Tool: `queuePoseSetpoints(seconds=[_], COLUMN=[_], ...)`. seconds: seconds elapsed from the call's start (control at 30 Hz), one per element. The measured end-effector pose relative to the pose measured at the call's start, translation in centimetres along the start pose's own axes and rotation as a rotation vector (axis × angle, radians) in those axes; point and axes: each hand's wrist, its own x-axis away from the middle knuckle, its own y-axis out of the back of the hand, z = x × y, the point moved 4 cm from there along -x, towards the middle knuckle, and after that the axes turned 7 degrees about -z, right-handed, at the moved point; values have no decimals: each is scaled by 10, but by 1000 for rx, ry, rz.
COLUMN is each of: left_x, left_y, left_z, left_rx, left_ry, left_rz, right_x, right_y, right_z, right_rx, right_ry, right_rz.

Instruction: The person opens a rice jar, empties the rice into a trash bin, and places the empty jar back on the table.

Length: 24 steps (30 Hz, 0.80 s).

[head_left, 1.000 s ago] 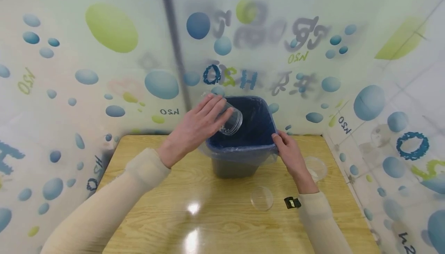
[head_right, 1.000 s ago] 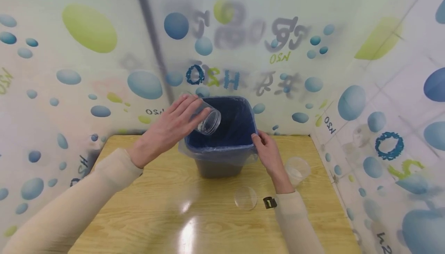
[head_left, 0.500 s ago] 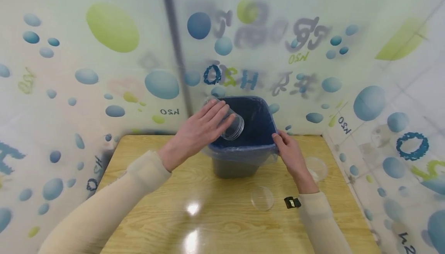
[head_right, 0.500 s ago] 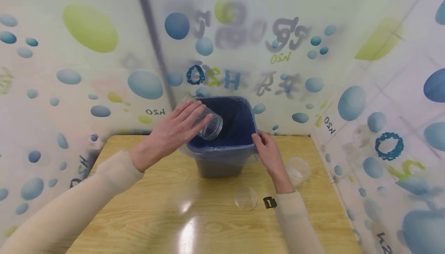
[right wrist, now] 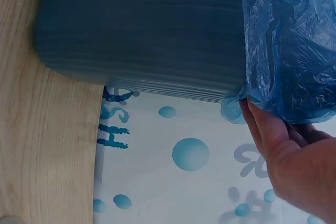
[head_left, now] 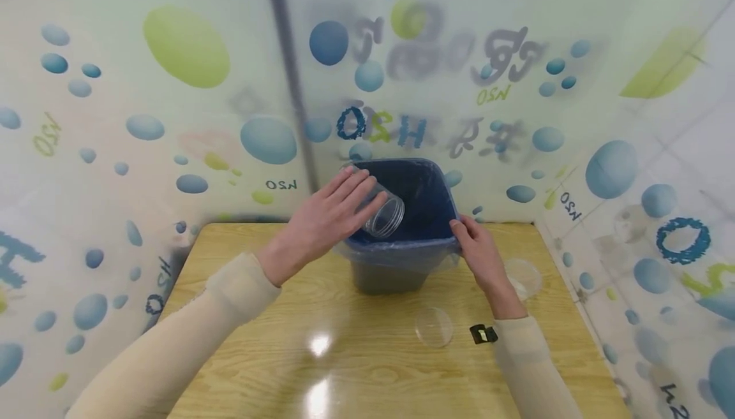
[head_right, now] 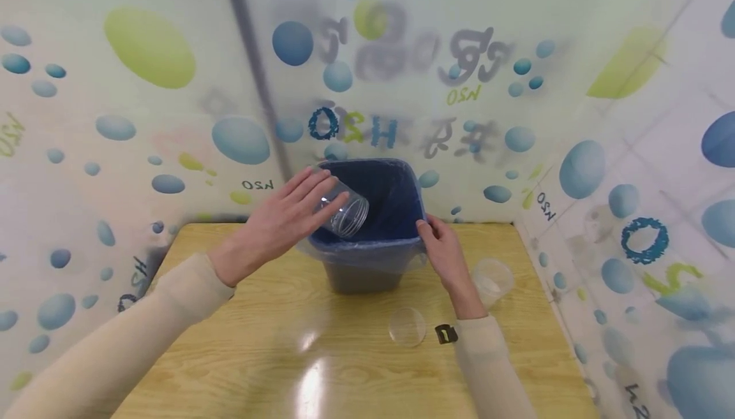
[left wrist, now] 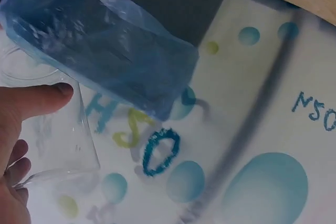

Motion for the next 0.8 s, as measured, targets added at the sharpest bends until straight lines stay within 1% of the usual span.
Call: queuePoseSetpoints(seconds=[0.07, 0.13, 0.17, 0.27, 0.3, 0.33, 0.43, 0.5, 0.63, 0.8], left_x=[3, 4, 4, 5, 5, 6, 8, 10, 11, 16], left_y=[0, 1, 2, 3, 3, 3, 6, 9, 9, 2], left_z=[5, 8, 8, 2, 2, 3, 10, 14, 15, 14], left_rx=[3, -7, -11, -42, -45, -41, -22, 2, 35, 58], left_ry=[38, 52, 44, -20, -28, -21, 42, 67, 66, 83], left_rz=[7, 2, 5, 8, 9, 6, -15, -28, -42, -38], right_x=[1, 1, 1, 1, 1, 1, 1, 1, 1, 2], right_y=[-1, -2, -3, -3, -3, -3, -2, -2, -1, 0], right_z=[1, 1, 1, 1, 1, 1, 1, 1, 3, 3], right_rx=[6, 6, 2, 5, 3, 5, 10, 7, -9, -15], right_ry=[9, 18, 20, 19, 18, 18, 19, 16, 5, -4], right_rz=[2, 6, 7, 3, -1, -3, -5, -9, -15, -12])
